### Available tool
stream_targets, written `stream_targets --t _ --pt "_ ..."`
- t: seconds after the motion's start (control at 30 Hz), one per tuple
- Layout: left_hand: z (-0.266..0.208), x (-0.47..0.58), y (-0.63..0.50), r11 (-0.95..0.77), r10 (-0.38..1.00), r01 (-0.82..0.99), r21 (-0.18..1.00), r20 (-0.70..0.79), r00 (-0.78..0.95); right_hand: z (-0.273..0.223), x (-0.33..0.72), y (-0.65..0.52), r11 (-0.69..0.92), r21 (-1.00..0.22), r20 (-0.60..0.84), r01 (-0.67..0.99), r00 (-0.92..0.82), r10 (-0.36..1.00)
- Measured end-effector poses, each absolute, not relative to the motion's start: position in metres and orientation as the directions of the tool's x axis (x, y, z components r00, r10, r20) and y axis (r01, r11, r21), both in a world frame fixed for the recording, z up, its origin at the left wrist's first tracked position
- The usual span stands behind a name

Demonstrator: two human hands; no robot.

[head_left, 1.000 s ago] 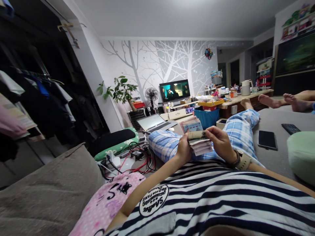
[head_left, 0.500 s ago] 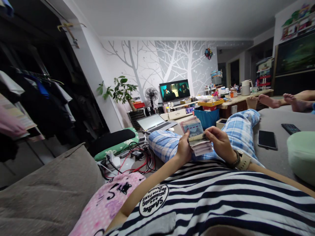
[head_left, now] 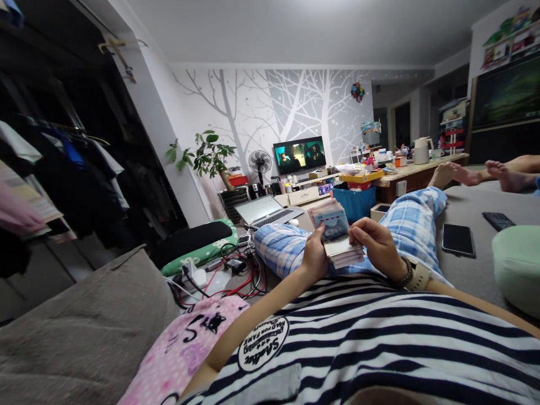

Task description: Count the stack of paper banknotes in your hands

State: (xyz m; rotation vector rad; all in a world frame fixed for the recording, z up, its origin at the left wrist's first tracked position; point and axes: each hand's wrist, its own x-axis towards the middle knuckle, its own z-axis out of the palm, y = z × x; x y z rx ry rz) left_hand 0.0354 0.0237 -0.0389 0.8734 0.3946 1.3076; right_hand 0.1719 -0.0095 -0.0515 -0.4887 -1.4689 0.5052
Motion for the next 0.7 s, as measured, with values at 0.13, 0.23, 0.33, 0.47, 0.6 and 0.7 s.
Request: stream_targets --t 0.13,0.23,0.33,0.47,0.6,0.7 --pt "-0.039 0.034 0.021 -0.037 0.942 -0.651 0.758 0.243 0.230 -0.052 0.173 -0.009 0.792 -0.611 0.789 -0.021 0.062 0.611" --pt "-0.039 0.032 0.018 -0.053 0.938 -0.626 0.778 0.253 0.235 -0.050 0.171 -0.008 0.766 -0.641 0.761 -0.056 0.087 0.643" --pt "-0.038 0.031 0.016 -0.065 0.934 -0.608 0.792 0.262 0.242 -0.048 0.171 -0.004 0.751 -0.655 0.738 -0.088 0.140 0.660" --pt "-0.037 0.030 0.014 -0.075 0.932 -0.586 0.807 0.266 0.247 -0.047 0.172 0.004 0.731 -0.674 0.701 -0.105 0.220 0.678" --pt "-0.038 0.031 0.014 -0.080 0.933 -0.578 0.812 0.265 0.245 -0.049 0.174 0.008 0.685 -0.721 0.662 -0.103 0.191 0.725" --pt "-0.039 0.032 0.015 -0.085 0.934 -0.578 0.812 0.266 0.236 -0.048 0.175 0.006 0.680 -0.731 0.664 -0.047 0.176 0.726"
